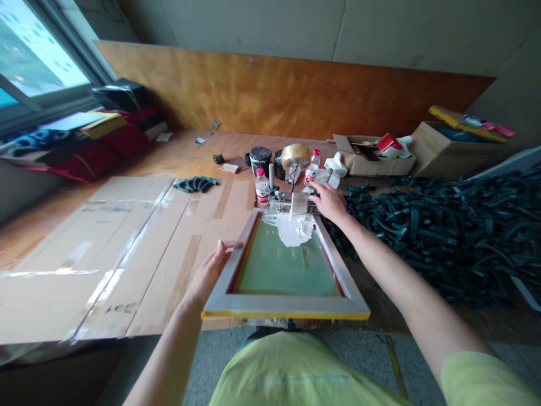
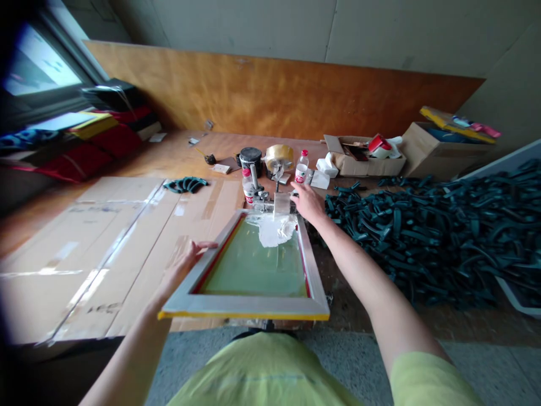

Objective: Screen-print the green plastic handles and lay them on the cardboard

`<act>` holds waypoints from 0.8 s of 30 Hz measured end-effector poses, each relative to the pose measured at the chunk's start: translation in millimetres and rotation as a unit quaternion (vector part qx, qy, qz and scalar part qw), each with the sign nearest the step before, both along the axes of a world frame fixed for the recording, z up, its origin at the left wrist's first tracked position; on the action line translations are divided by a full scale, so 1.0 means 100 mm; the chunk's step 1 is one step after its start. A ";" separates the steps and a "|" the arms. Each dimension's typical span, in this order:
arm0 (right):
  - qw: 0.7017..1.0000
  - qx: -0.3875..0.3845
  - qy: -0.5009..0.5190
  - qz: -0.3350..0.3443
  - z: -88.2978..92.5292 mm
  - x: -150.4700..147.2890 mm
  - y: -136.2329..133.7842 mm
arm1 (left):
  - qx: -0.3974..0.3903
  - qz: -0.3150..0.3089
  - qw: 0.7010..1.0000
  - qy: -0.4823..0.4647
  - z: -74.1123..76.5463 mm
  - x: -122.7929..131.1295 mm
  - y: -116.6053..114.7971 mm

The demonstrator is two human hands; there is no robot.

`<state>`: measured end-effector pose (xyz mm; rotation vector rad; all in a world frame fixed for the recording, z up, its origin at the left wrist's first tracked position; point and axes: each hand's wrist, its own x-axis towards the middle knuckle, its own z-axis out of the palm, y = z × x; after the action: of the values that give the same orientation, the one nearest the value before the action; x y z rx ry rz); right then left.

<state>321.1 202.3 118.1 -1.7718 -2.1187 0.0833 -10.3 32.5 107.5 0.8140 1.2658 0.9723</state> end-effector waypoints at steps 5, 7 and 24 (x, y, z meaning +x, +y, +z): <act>0.990 -0.086 0.035 -0.104 -0.41 0.40 -0.26 | 0.204 0.040 0.977 -0.047 0.44 0.13 0.57; 0.988 -0.136 0.039 -0.054 -0.66 0.34 -0.49 | 0.231 0.032 0.972 -0.033 0.56 0.18 0.74; 0.940 -0.043 -0.053 0.336 -0.72 -0.35 -1.47 | -0.201 0.157 0.962 -0.094 -0.95 0.42 -0.69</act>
<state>285.7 55.5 46.6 -1.0308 -2.7427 0.2663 31.3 -36.6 12.7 0.2018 1.3887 0.9693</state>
